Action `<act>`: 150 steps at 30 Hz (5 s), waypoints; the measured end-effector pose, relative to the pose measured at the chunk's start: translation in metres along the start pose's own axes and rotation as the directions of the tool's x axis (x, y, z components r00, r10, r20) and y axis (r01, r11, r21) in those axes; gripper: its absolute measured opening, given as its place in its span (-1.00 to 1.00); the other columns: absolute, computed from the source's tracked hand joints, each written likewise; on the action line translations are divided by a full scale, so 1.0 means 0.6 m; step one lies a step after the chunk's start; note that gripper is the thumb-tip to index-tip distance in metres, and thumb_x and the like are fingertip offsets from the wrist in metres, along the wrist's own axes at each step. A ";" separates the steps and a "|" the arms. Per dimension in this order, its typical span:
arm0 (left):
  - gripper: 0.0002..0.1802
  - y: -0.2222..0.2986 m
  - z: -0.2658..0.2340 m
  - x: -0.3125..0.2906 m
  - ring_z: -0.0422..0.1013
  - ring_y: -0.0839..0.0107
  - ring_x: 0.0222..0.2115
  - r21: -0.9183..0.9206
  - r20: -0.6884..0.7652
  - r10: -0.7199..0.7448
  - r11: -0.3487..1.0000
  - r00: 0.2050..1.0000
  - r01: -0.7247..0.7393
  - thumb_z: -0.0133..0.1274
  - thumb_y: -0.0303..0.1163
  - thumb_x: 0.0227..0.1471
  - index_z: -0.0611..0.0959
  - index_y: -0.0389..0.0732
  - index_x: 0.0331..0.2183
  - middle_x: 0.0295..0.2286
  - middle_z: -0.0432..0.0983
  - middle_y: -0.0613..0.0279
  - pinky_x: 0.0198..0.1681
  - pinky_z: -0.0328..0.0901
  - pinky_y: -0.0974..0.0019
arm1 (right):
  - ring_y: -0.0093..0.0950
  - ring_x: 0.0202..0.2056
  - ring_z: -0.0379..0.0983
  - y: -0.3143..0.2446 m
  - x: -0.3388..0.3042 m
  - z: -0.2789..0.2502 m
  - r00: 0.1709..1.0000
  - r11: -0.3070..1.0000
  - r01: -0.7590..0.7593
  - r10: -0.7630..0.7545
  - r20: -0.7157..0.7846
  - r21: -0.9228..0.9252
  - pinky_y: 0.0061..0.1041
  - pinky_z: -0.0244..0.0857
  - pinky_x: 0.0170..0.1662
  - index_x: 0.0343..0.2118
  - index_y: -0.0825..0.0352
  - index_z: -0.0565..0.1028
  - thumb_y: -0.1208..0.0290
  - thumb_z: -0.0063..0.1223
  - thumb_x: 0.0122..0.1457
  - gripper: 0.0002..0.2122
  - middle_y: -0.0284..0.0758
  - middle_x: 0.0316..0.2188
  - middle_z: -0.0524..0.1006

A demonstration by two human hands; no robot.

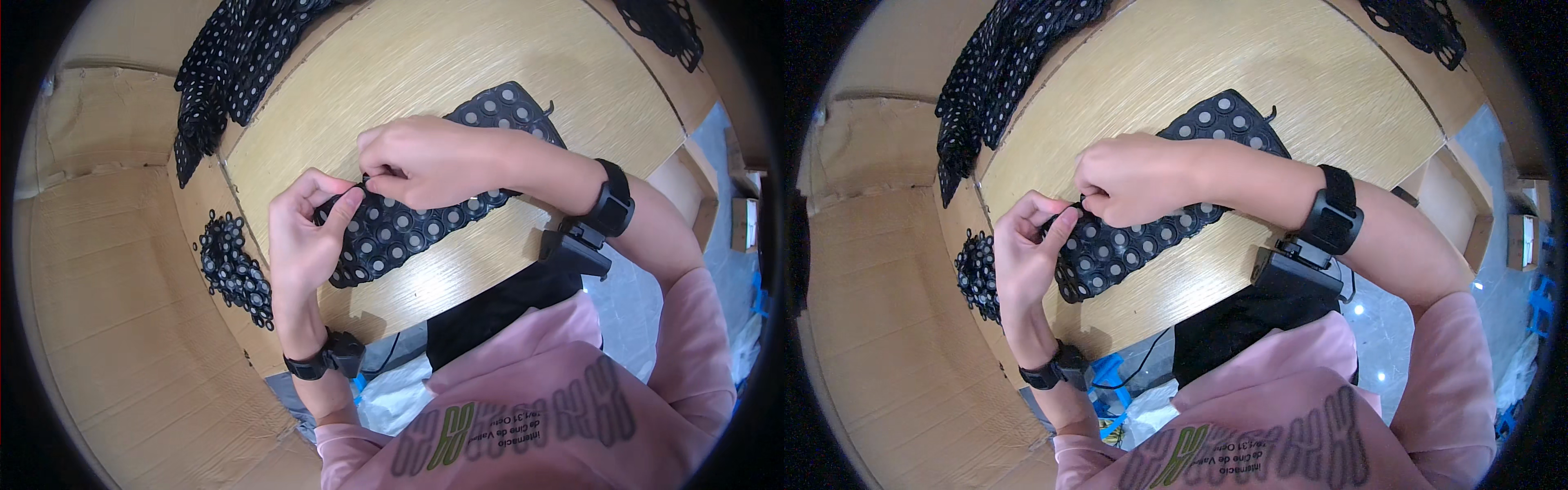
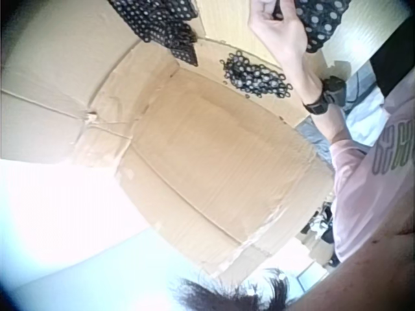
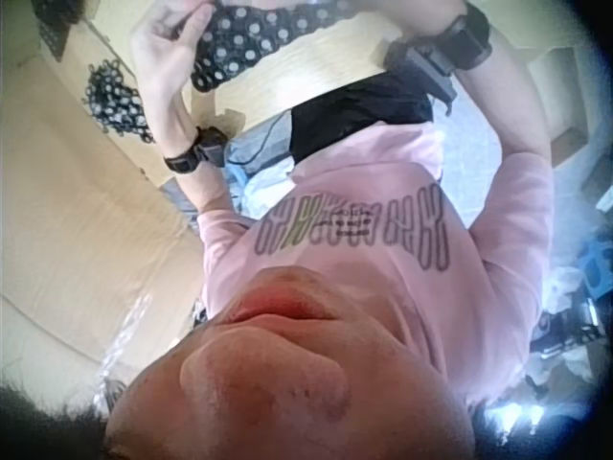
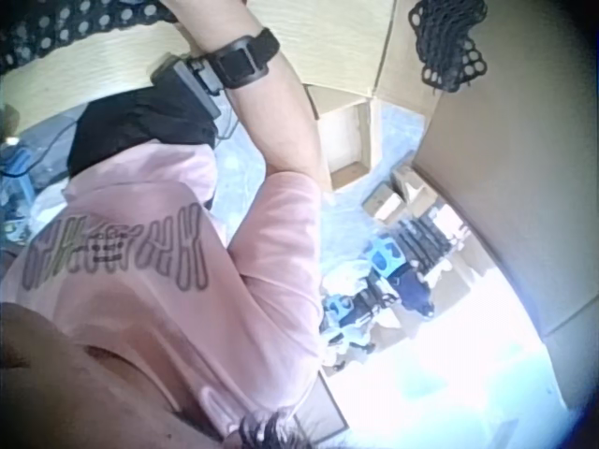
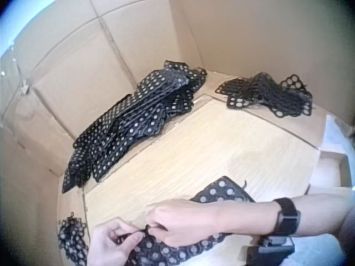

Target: Manually inserting components into a flexible grid-like material at a workshop desk.

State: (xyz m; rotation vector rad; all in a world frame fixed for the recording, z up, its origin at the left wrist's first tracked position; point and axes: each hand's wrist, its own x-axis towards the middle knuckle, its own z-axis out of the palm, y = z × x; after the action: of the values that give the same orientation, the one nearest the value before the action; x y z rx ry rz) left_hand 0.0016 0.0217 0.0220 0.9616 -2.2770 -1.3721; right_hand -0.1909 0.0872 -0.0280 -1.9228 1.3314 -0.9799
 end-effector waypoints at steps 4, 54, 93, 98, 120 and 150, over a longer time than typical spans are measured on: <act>-0.93 -0.006 -0.017 0.006 0.44 0.64 -0.37 -0.033 0.066 -0.055 0.998 0.996 0.058 0.12 -0.62 0.10 0.55 -0.34 -0.32 -0.38 0.59 0.23 -0.27 0.30 0.58 | -0.36 -0.58 0.37 -0.013 0.002 -0.021 0.988 0.991 -0.118 0.110 0.111 0.067 -0.38 0.22 -0.46 -0.63 0.45 0.40 0.45 0.05 0.14 -0.75 -0.23 -0.56 0.41; -0.81 -0.003 -0.017 0.016 0.44 0.63 -0.37 0.079 0.135 0.017 0.996 0.991 -0.028 0.15 -0.59 0.07 0.54 -0.34 -0.23 -0.38 0.61 0.22 -0.30 0.32 0.54 | -0.47 -0.54 0.60 0.001 -0.014 -0.073 0.941 0.891 -0.290 0.199 0.275 0.350 -0.56 0.38 -0.48 -0.63 0.43 0.42 0.44 -0.01 0.21 -0.72 -0.33 -0.66 0.47; -0.84 -0.004 -0.010 0.025 0.44 0.62 -0.34 0.051 0.131 -0.128 0.991 0.983 0.123 0.10 -0.59 0.13 0.53 -0.35 -0.21 -0.33 0.58 0.23 -0.25 0.32 0.54 | -0.51 -0.54 0.58 0.002 -0.018 -0.081 0.948 0.892 -0.287 0.212 0.236 0.349 -0.58 0.38 -0.46 -0.61 0.42 0.45 0.41 0.02 0.20 -0.73 -0.31 -0.67 0.50; -0.83 -0.020 0.007 0.034 0.46 0.61 -0.38 -0.115 0.118 -0.057 0.991 0.991 0.071 0.11 -0.58 0.12 0.56 -0.38 -0.21 -0.36 0.61 0.21 -0.30 0.33 0.56 | -0.52 -0.55 0.58 0.002 -0.025 -0.077 0.954 0.912 -0.268 0.207 0.215 0.311 -0.58 0.34 -0.47 -0.62 0.42 0.44 0.41 0.01 0.21 -0.72 -0.32 -0.68 0.49; -0.89 -0.002 0.015 0.023 0.47 0.58 -0.35 -0.070 0.046 -0.044 0.996 0.998 0.047 0.16 -0.67 0.04 0.59 -0.38 -0.32 -0.37 0.60 0.19 -0.24 0.33 0.54 | -0.27 -0.55 0.38 0.016 -0.016 -0.029 0.999 1.000 -0.003 0.002 0.037 0.013 -0.30 0.23 -0.45 -0.60 0.45 0.41 0.44 0.08 0.11 -0.78 -0.19 -0.55 0.43; -0.80 -0.025 0.025 0.037 0.41 0.67 -0.40 -0.081 0.057 -0.094 0.992 0.994 0.098 0.13 -0.59 0.11 0.54 -0.36 -0.19 -0.37 0.58 0.28 -0.33 0.29 0.59 | -0.56 -0.59 0.31 0.032 -0.026 -0.076 0.989 0.979 -0.118 0.101 0.107 0.165 -0.49 0.19 -0.48 -0.60 0.46 0.45 0.41 0.13 0.14 -0.75 -0.34 -0.61 0.41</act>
State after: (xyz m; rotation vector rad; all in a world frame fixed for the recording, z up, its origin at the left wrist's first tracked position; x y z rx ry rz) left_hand -0.0173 0.0115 0.0002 1.0312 -2.2172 -1.5381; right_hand -0.2421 0.0928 -0.0221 -1.7275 1.2419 -0.9032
